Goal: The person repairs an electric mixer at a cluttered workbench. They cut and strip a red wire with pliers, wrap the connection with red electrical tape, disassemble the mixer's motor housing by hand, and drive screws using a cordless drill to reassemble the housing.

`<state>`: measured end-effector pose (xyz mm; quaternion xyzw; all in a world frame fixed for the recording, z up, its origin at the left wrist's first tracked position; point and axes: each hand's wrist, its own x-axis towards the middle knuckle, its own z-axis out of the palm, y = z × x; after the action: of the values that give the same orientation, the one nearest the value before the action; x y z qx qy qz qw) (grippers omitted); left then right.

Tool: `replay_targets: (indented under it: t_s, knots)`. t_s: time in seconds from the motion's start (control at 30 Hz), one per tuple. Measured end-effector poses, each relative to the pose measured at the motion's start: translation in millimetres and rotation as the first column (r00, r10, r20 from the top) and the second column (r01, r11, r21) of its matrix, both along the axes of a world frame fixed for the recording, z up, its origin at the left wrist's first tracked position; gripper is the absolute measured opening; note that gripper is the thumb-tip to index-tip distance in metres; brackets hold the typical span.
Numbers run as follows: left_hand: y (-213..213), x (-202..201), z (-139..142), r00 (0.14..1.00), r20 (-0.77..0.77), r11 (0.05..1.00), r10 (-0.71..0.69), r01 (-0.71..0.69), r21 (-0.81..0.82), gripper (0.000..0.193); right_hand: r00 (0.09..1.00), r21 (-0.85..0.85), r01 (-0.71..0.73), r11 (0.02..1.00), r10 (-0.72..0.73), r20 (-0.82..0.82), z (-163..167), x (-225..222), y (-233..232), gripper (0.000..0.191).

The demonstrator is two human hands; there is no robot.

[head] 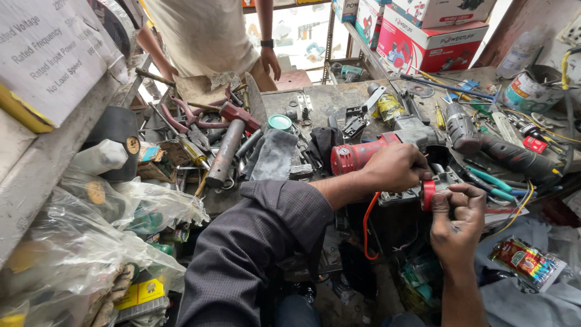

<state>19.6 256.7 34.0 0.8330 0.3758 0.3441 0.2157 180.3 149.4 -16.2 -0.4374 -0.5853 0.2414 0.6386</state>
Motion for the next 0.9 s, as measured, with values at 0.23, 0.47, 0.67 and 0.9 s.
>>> replay_targets:
  t_s: [0.23,0.47,0.67,0.9]
  knots:
    - [11,-1,-10,0.997,0.0,0.997,-0.08,0.08,0.008,0.022,0.765,0.16,-0.319,0.934,0.353,-0.539,20,-9,1,0.031]
    - [-2,-13,5,0.961,-0.027,0.958,-0.275,0.272,-0.093,0.027,0.991,0.078,-0.077,0.994,0.068,0.119,44,-5,-2,0.08]
    - [-9,-13,14,0.969,0.006,0.969,-0.248,0.248,-0.02,0.024,0.726,0.131,0.212,0.968,-0.246,0.642,57,-5,-6,0.065]
    - [-9,-14,19,0.985,-0.033,0.986,-0.167,0.166,-0.032,0.022,0.759,0.043,0.178,0.983,-0.165,0.63,71,-11,-7,0.041]
